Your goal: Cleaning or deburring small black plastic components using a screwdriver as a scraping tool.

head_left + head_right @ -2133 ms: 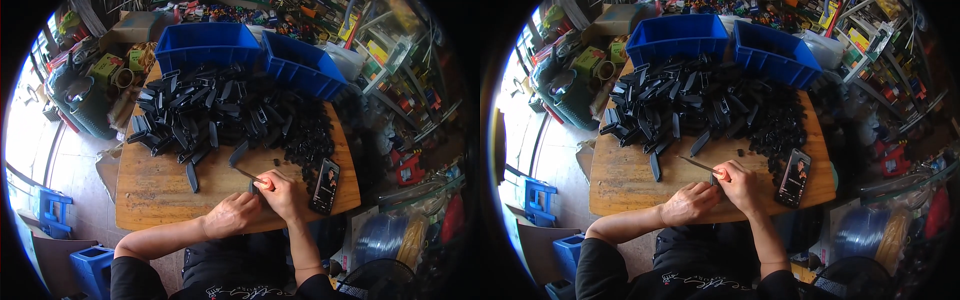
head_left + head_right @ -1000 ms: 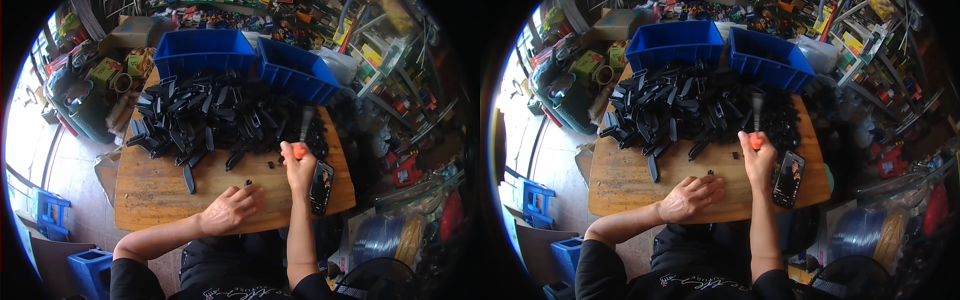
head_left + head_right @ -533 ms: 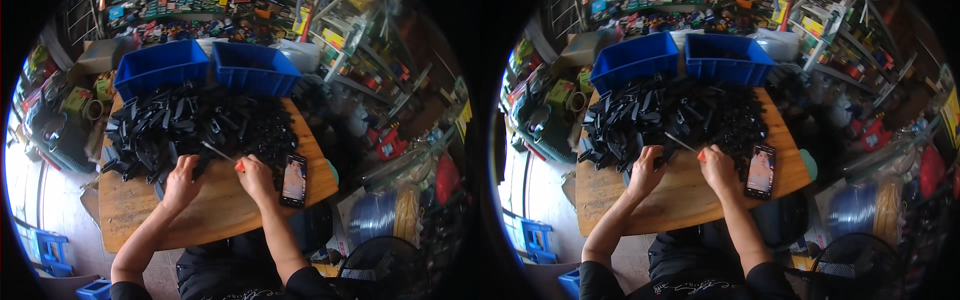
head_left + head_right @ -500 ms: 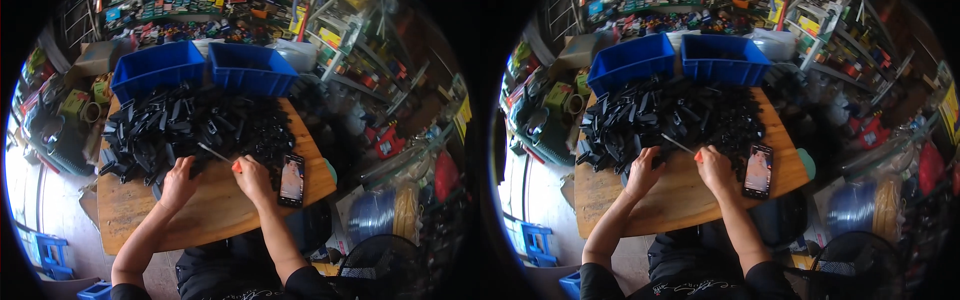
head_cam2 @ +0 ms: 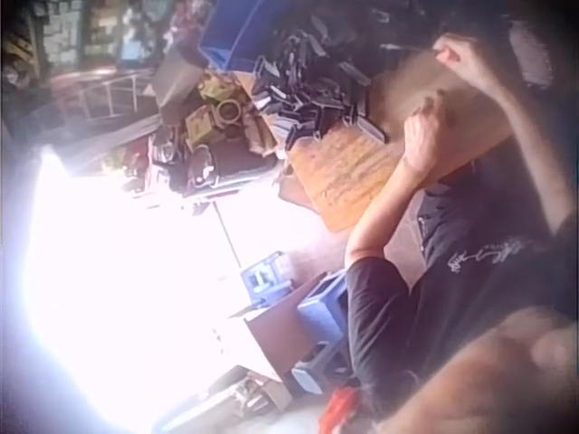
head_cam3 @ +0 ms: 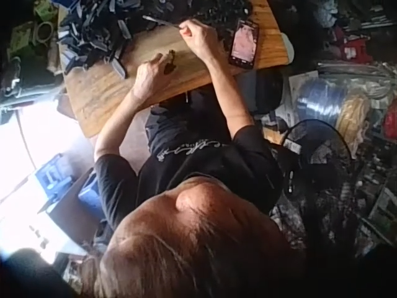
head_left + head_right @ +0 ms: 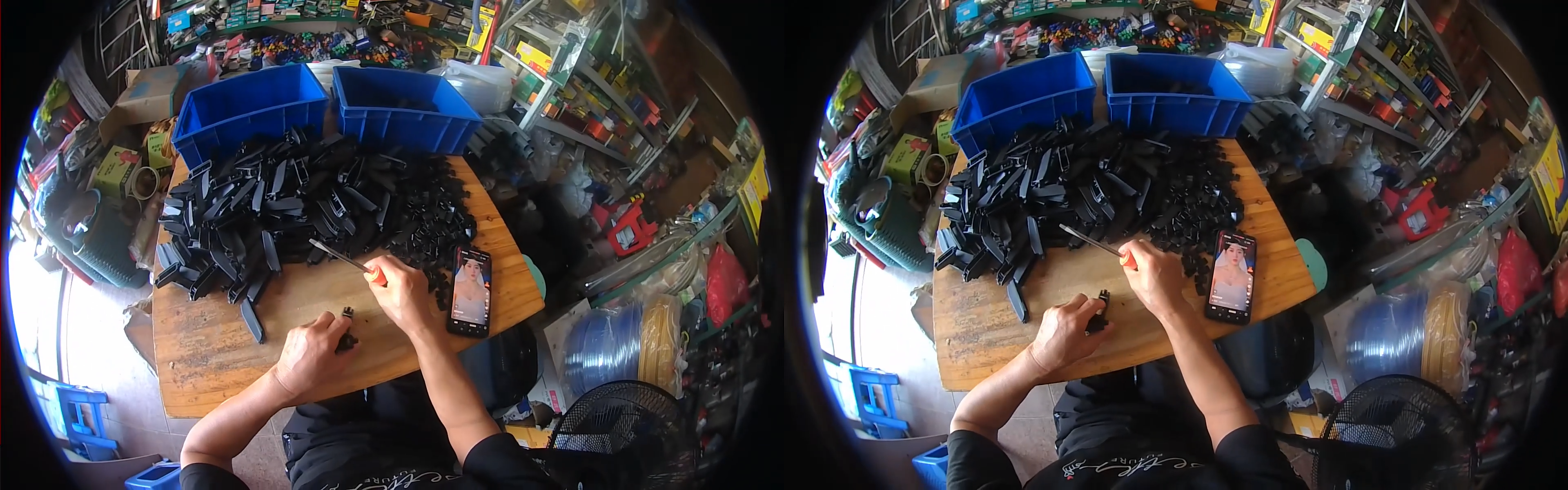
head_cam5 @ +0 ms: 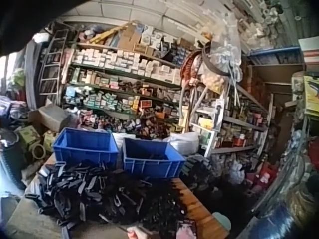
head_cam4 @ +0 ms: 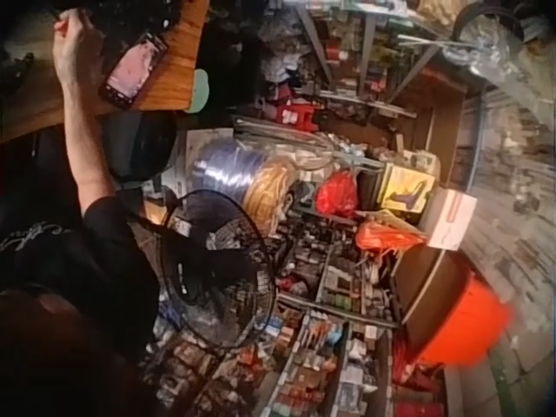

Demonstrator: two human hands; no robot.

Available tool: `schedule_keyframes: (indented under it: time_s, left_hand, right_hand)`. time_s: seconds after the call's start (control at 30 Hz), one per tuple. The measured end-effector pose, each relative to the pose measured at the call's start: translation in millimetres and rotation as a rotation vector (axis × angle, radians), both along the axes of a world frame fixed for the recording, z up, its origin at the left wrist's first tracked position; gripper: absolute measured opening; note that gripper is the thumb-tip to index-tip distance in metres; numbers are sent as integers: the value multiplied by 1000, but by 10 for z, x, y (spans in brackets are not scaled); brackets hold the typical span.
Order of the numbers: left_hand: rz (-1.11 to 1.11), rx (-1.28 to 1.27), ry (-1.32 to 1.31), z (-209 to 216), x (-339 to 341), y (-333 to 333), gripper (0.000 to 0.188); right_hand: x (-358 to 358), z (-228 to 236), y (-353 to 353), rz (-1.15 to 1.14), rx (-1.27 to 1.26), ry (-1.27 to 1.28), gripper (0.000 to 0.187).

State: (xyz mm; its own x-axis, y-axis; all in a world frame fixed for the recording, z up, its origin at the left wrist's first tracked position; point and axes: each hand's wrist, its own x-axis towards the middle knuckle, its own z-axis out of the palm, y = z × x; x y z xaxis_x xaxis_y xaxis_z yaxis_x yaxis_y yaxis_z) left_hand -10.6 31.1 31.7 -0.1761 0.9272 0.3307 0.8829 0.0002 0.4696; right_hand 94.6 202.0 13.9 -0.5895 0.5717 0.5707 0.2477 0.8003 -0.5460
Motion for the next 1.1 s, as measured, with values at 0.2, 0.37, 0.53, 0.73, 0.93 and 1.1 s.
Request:
schedule_keyframes:
  time_s: [0.2,0.37,0.53,0.73,0.93,1.1]
  left_hand:
    - [-346,21,-90,152,-208,-61,44]
    - [-441,-55,51,216,-162,-37,43]
    - [-430,-17,226,160,-55,-40,42]
    - [-351,63,376,-108,18,-73,44]
    - [-333,76,423,-173,42,-84,47]
    - [-340,130,506,-118,43,-81,39]
  right_hand:
    - [6,77,-28,50,-31,-2,12]
    - [33,59,-30,62,-37,-15,12]
    - [60,150,-73,113,-58,1,12]
    - [189,222,-223,195,-269,-67,12]
    - [187,270,-360,227,-262,-136,10]
    - [179,204,-388,248,-147,-182,13]
